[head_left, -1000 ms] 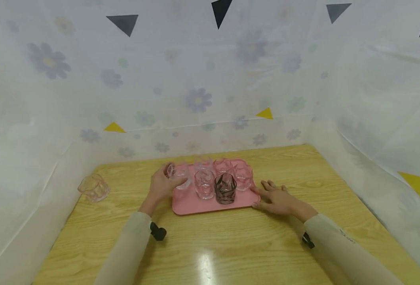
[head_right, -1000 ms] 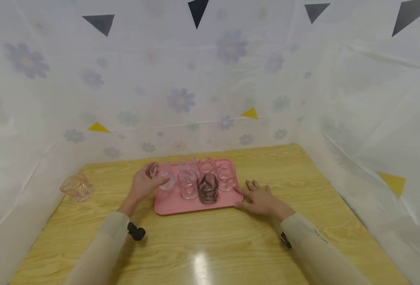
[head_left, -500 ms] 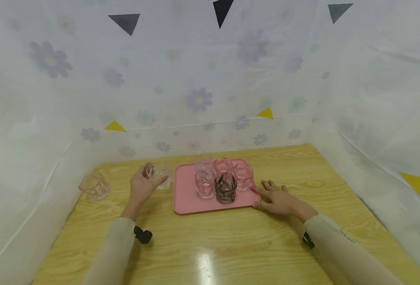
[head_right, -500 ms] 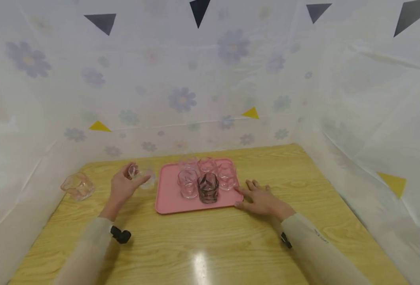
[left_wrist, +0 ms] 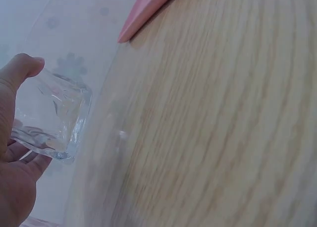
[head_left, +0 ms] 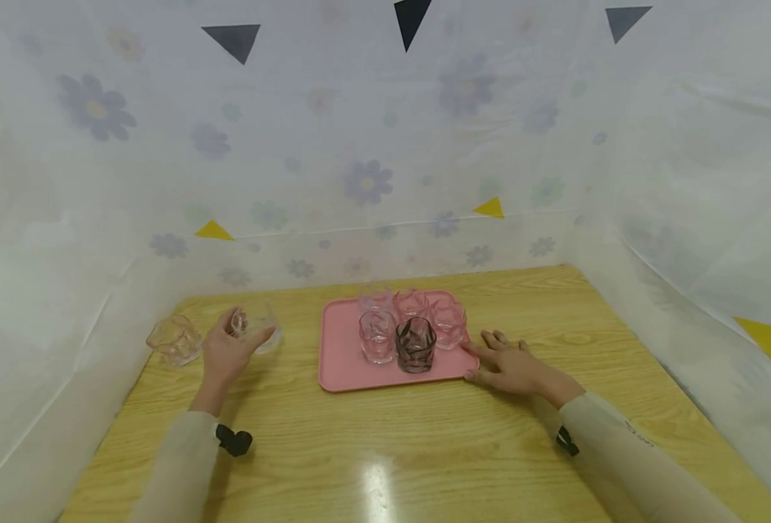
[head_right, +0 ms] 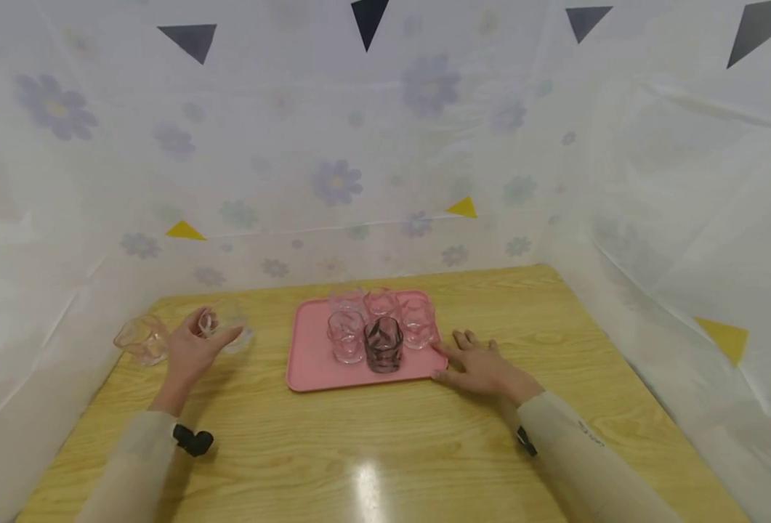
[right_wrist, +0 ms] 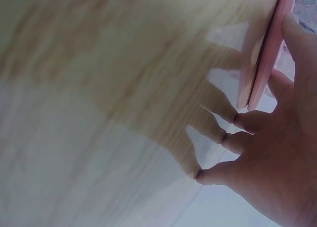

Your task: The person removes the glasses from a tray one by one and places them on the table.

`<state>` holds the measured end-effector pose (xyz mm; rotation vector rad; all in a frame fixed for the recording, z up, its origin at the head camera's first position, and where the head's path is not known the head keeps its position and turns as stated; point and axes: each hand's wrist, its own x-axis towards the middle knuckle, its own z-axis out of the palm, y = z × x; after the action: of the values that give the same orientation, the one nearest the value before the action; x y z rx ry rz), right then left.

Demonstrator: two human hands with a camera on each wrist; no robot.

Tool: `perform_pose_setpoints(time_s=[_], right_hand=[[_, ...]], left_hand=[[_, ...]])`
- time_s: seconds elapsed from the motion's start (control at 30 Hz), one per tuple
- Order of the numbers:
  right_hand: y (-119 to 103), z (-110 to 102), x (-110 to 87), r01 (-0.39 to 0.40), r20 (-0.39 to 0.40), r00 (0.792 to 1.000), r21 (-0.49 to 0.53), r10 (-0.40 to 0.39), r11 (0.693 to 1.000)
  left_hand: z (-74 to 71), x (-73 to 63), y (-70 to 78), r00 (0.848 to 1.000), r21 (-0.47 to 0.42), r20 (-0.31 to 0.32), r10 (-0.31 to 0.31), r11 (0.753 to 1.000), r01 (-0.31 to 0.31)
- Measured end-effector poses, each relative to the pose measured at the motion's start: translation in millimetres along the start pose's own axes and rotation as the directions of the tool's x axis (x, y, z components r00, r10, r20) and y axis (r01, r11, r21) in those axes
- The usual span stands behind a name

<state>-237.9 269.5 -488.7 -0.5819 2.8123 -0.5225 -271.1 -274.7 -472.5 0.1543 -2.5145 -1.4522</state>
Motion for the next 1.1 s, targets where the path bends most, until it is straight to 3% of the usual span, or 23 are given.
perform_pose_setpoints(time_s=[0.3,0.57,0.9,1.1], right_hand=[[-2,-1,-1.3,-0.003,0.007,1.0,0.001,0.003,1.0],[-1,-1,-0.7,-0.003,0.005,1.0,-0.008,0.003,1.0],[-2,-2,-0.9,-0.007,0.007,1.0,-0.005,0.007,1.0],[-3,-2,-1.7,-0.009,0.01,1.0,0.004,0.009,1.0]], left_hand=[[-14.8,0.4,-10.8,0.999,0.08,-0.052,-0.012,0.997,0.016],[-24.3,-0.9,-18.8,0.997,0.002,-0.042,-0.072,0.997,0.072],[-26.6,0.1,-26.3,0.987,0.127,-0.145,-0.072,0.988,0.09],[-26.3,-2.1,-28.5,0.984,0.081,-0.151,-0.099,0.99,0.112]])
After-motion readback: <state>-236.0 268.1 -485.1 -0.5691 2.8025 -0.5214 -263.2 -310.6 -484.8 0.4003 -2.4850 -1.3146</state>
